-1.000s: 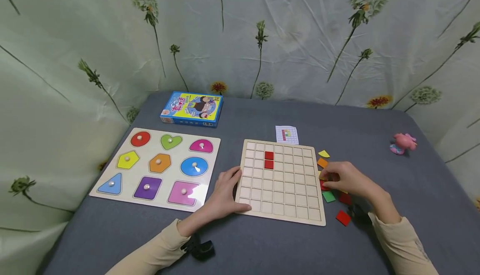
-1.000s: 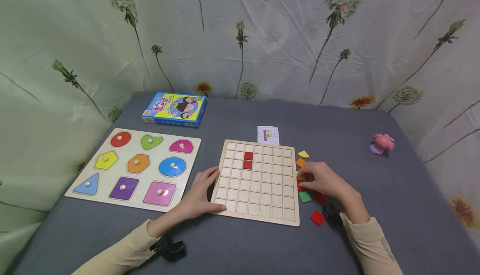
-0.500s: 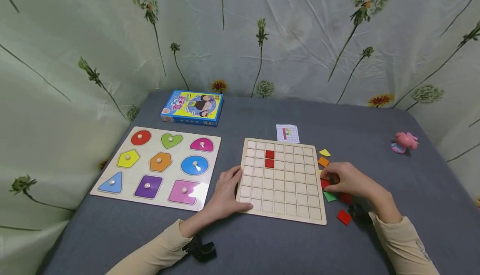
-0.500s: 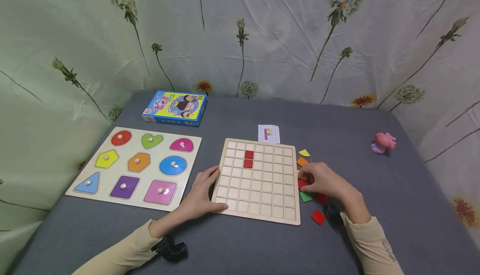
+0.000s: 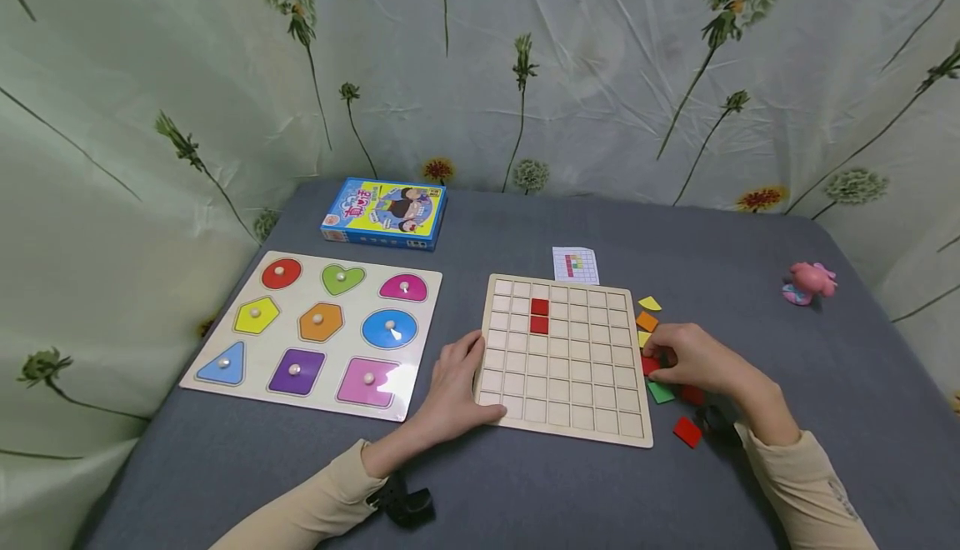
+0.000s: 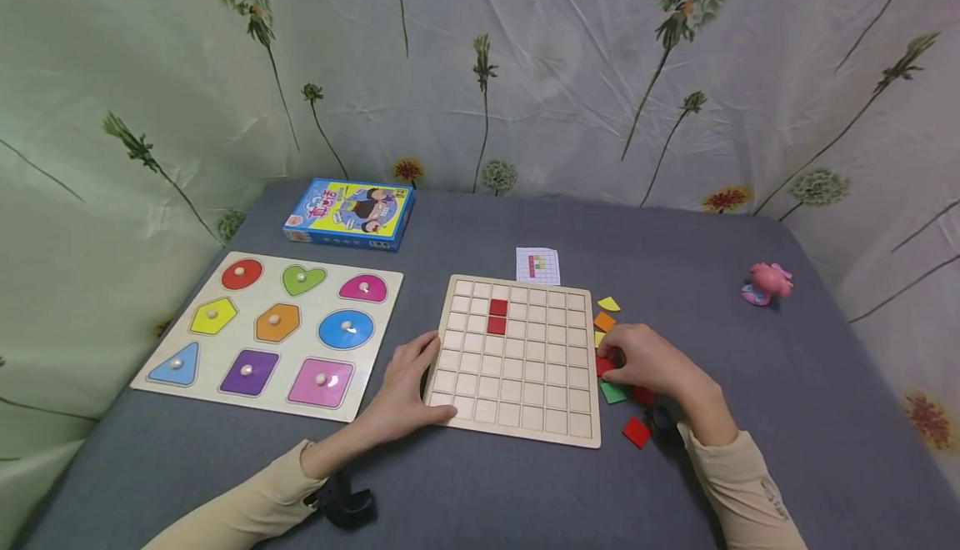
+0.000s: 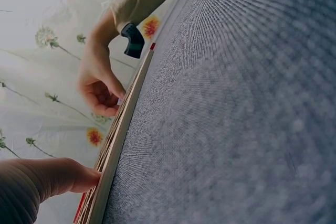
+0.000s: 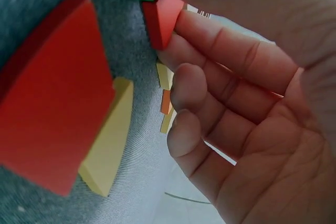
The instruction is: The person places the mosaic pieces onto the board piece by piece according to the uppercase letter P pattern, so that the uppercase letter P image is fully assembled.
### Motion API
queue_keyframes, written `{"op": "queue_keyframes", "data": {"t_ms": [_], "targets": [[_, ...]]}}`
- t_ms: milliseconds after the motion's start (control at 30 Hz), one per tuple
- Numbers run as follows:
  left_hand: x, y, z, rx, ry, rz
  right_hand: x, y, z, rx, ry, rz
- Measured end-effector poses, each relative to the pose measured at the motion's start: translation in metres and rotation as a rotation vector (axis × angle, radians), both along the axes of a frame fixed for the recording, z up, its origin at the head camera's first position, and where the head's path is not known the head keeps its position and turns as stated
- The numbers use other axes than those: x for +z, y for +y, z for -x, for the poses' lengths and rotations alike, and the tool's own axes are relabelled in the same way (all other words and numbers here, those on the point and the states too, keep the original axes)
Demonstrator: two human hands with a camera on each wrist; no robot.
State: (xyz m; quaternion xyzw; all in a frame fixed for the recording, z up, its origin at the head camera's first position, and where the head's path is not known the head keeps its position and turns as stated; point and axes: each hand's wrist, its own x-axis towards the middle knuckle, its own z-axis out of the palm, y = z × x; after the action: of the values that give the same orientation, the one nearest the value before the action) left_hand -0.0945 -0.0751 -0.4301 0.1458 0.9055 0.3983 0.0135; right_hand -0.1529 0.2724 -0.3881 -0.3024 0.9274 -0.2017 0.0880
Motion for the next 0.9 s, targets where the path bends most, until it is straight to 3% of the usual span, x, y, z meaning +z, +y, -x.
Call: {"op": "queue_keyframes", "data": {"t_ms": [367,900], "targets": [[-0.002,0.000,0.001,0.000,0.006,0.014,0.000,0.000,0.000,-0.026,-0.023,-0.020],[-0.002,-0.002,0.001,-0.010,-0.022,-0.003,0.013,-0.013,-0.002,-0.069,0.109,-0.047]]}}
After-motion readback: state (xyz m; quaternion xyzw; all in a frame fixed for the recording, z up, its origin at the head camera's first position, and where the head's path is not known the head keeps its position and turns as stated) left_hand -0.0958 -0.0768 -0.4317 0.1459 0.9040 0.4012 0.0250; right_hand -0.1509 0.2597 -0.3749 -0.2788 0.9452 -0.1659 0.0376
